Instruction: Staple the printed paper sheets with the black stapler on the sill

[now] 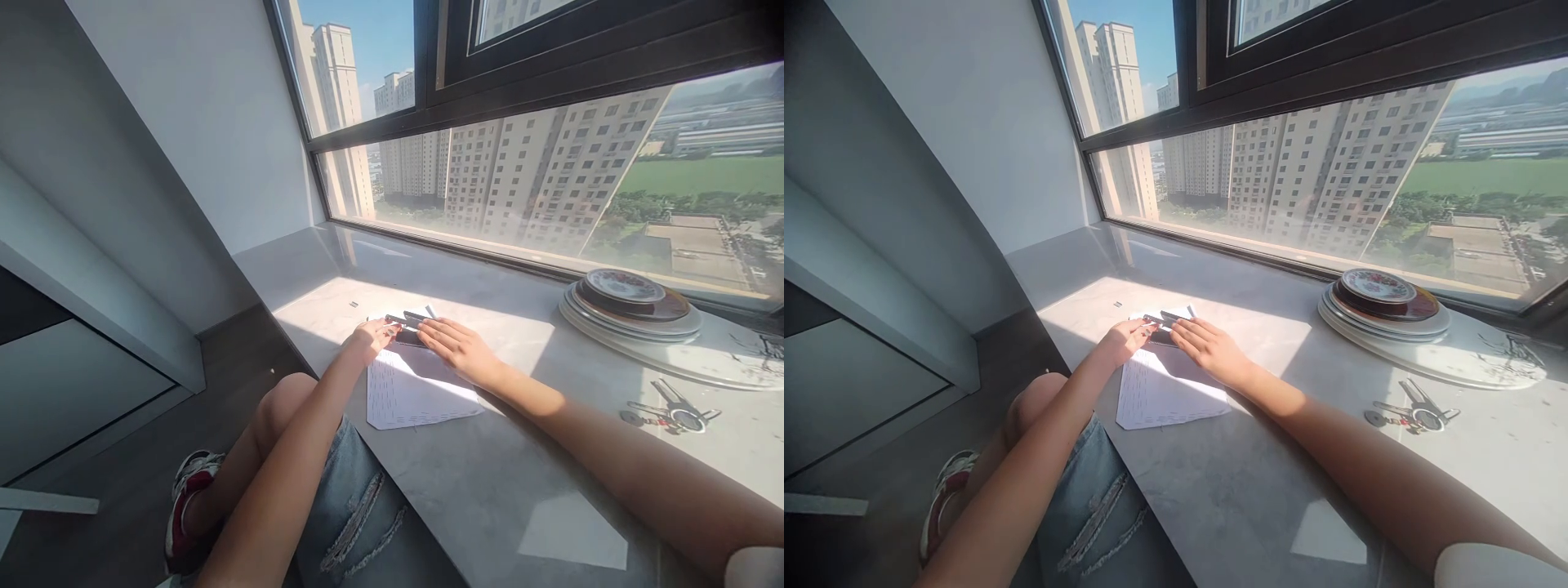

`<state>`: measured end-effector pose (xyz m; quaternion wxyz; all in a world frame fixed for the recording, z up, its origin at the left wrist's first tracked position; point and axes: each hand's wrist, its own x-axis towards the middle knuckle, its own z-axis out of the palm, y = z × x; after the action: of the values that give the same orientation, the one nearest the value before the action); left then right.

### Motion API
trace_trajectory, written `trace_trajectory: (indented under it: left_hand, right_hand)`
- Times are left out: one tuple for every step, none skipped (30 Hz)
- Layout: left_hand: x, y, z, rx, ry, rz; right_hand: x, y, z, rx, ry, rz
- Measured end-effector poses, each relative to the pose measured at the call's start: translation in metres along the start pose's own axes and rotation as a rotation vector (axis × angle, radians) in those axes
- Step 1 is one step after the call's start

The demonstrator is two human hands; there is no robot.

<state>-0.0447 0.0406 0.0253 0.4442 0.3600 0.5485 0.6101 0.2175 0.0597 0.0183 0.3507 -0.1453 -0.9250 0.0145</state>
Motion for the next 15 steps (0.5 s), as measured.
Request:
trace_trajectory:
  left_hand:
    - [0.0, 0.002, -0.001, -0.029, 0.001, -0.05]
    - [-0.001, 0.005, -0.003, -0.057, 0.011, -0.085]
    - [-0.001, 0.008, -0.005, -0.082, 0.035, -0.098]
    - [-0.001, 0.011, -0.007, -0.099, 0.072, -0.085]
    - [-0.002, 0.014, -0.009, -0.108, 0.113, -0.055]
    - [-0.003, 0.016, -0.01, -0.12, 0.154, -0.024]
    - [-0.004, 0.019, -0.011, -0.13, 0.192, 0.011]
    - [-0.005, 0.022, -0.011, -0.137, 0.216, 0.052]
    - [-0.007, 0.025, -0.01, -0.139, 0.221, 0.092]
    - [-0.01, 0.027, -0.008, -0.134, 0.206, 0.128]
    - [-0.013, 0.03, -0.006, -0.121, 0.172, 0.157]
    - [-0.016, 0.033, -0.003, -0.101, 0.124, 0.18]
    - [-0.019, 0.035, 0.0, -0.069, 0.067, 0.198]
    - [-0.023, 0.038, 0.004, -0.027, 0.007, 0.215]
    - [-0.027, 0.04, 0.007, 0.022, -0.057, 0.23]
  right_hand:
    - [0.001, -0.001, 0.002, 0.027, 0.043, 0.087]
    - [0.002, -0.001, 0.004, 0.067, 0.089, 0.197]
    - [0.003, -0.001, 0.007, 0.121, 0.135, 0.326]
    - [0.004, 0.0, 0.009, 0.189, 0.174, 0.457]
    - [0.004, 0.001, 0.011, 0.268, 0.199, 0.574]
    - [0.005, 0.003, 0.013, 0.349, 0.209, 0.668]
    - [0.005, 0.004, 0.015, 0.42, 0.205, 0.734]
    - [0.005, 0.006, 0.016, 0.473, 0.192, 0.774]
    - [0.005, 0.008, 0.017, 0.506, 0.167, 0.796]
    - [0.005, 0.009, 0.017, 0.52, 0.132, 0.806]
    - [0.005, 0.009, 0.016, 0.515, 0.102, 0.805]
    - [0.006, 0.008, 0.015, 0.491, 0.093, 0.786]
    - [0.007, 0.007, 0.013, 0.451, 0.108, 0.745]
    - [0.008, 0.005, 0.009, 0.399, 0.149, 0.682]
    - [0.01, 0.002, 0.006, 0.343, 0.207, 0.598]
